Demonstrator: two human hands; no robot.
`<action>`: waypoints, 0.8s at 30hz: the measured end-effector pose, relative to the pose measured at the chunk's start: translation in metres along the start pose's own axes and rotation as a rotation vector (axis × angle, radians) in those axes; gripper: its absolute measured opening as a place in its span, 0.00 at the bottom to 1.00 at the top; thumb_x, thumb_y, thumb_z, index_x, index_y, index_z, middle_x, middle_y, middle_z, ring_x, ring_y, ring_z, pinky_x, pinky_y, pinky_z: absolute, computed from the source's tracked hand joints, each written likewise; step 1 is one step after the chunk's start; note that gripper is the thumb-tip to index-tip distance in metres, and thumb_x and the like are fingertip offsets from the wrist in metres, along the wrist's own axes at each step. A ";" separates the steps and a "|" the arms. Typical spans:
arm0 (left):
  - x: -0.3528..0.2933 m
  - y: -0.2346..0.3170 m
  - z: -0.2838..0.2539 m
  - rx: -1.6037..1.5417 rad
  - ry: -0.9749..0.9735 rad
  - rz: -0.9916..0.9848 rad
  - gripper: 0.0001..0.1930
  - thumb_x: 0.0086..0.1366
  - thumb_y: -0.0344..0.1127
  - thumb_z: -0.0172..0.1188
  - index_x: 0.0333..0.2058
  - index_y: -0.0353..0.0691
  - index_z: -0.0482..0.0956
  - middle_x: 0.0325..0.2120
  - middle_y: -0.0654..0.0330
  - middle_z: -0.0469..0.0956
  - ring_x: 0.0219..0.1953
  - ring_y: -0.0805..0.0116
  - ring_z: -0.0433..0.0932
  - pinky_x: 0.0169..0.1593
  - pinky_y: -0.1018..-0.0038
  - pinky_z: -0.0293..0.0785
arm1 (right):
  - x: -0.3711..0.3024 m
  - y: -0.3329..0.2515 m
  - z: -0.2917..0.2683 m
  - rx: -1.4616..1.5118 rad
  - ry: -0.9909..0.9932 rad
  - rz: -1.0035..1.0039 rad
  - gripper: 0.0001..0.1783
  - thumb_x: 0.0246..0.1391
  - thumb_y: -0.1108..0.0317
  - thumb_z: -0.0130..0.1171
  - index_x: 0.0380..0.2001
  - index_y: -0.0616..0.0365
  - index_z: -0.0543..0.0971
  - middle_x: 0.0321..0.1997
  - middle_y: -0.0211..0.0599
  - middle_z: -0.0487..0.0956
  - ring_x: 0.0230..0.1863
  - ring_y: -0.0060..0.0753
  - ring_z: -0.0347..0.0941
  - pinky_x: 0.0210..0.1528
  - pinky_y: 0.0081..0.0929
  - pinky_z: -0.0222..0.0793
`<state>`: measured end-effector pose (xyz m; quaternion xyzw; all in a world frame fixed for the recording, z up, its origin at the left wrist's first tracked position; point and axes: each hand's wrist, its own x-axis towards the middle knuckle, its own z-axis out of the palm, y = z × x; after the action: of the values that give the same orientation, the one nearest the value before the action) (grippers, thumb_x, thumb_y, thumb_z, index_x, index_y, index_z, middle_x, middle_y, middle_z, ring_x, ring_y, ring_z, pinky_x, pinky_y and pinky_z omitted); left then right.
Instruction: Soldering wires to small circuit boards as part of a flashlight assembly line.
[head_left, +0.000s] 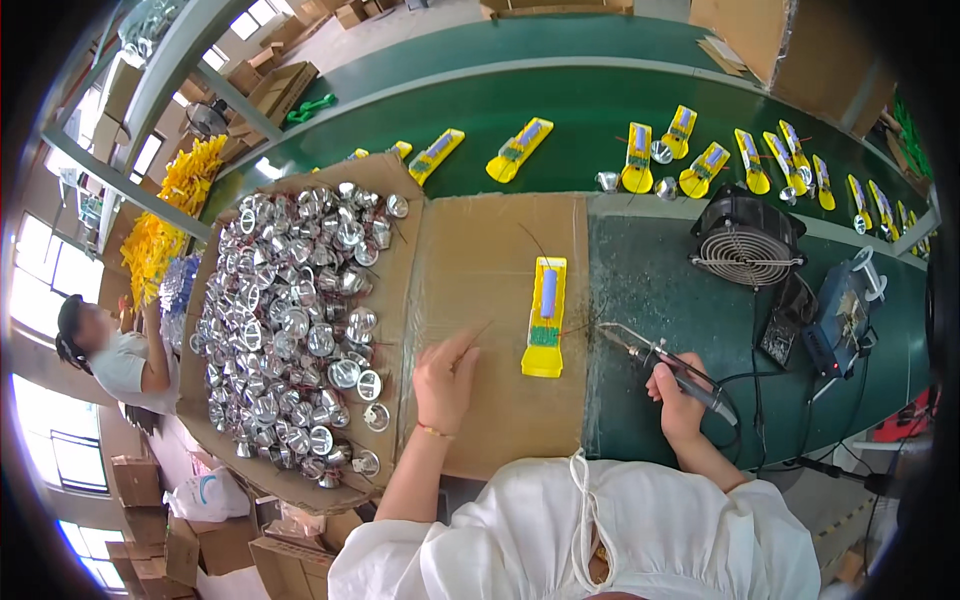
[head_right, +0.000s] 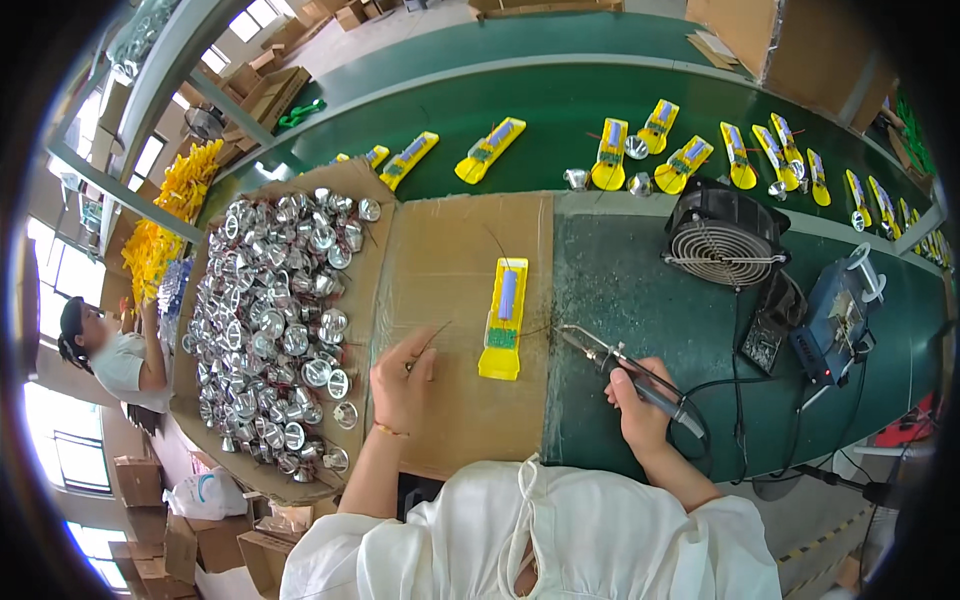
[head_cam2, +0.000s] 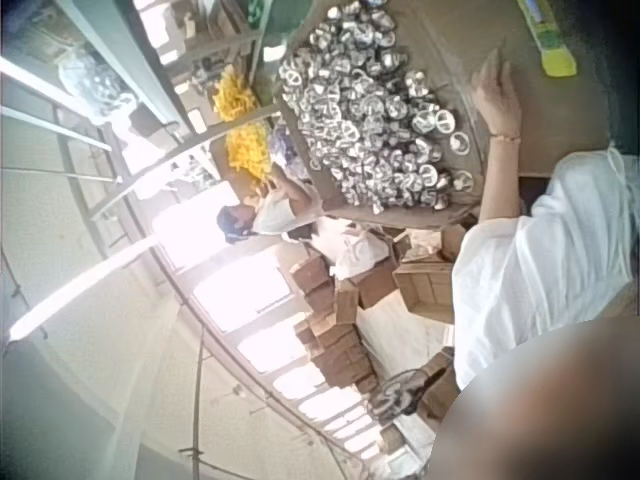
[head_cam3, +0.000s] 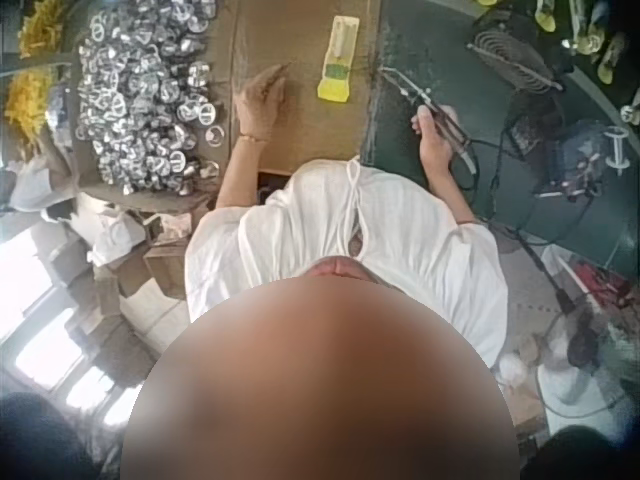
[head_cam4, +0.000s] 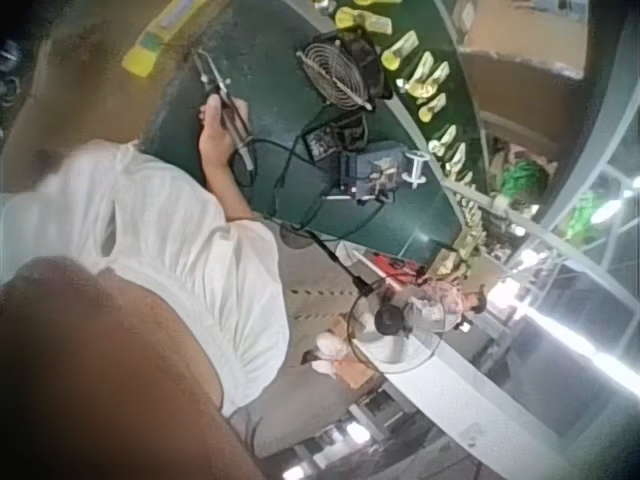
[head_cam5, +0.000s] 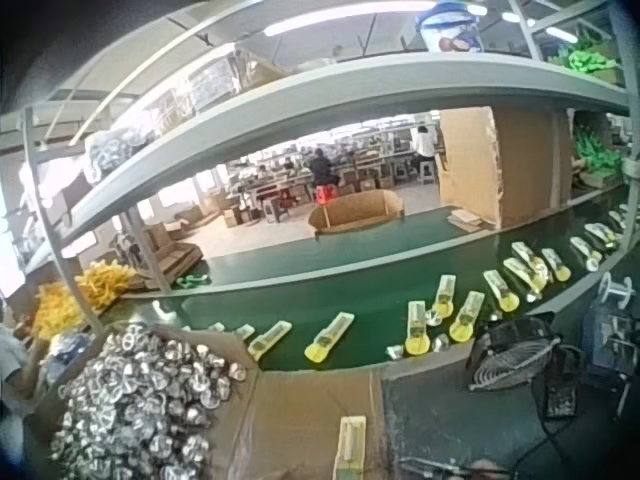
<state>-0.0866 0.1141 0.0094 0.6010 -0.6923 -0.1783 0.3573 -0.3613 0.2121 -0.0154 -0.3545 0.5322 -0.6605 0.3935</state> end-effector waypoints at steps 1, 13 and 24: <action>-0.002 0.006 -0.003 0.017 -0.072 0.061 0.09 0.53 0.33 0.60 0.33 0.38 0.79 0.19 0.61 0.77 0.24 0.64 0.75 0.36 0.70 0.67 | -0.001 -0.004 0.001 -0.050 0.027 0.058 0.08 0.50 0.72 0.57 0.30 0.63 0.68 0.19 0.37 0.73 0.19 0.20 0.69 0.21 0.16 0.64; -0.019 0.026 0.036 -0.206 -0.224 -0.219 0.05 0.54 0.30 0.60 0.26 0.34 0.78 0.24 0.57 0.76 0.25 0.70 0.75 0.30 0.77 0.70 | -0.007 -0.007 0.026 -0.233 -0.198 -0.194 0.10 0.47 0.71 0.61 0.29 0.65 0.71 0.20 0.35 0.77 0.21 0.19 0.72 0.24 0.17 0.68; -0.012 0.021 0.045 -0.356 -0.226 -0.223 0.04 0.52 0.28 0.60 0.24 0.33 0.77 0.26 0.57 0.74 0.26 0.68 0.74 0.32 0.76 0.70 | 0.001 0.004 0.037 -0.211 -0.178 -0.060 0.09 0.48 0.73 0.59 0.29 0.65 0.71 0.20 0.35 0.75 0.21 0.19 0.71 0.23 0.17 0.68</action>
<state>-0.1331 0.1216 -0.0107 0.5778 -0.6148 -0.4019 0.3559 -0.3280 0.1945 -0.0124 -0.4669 0.5506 -0.5784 0.3798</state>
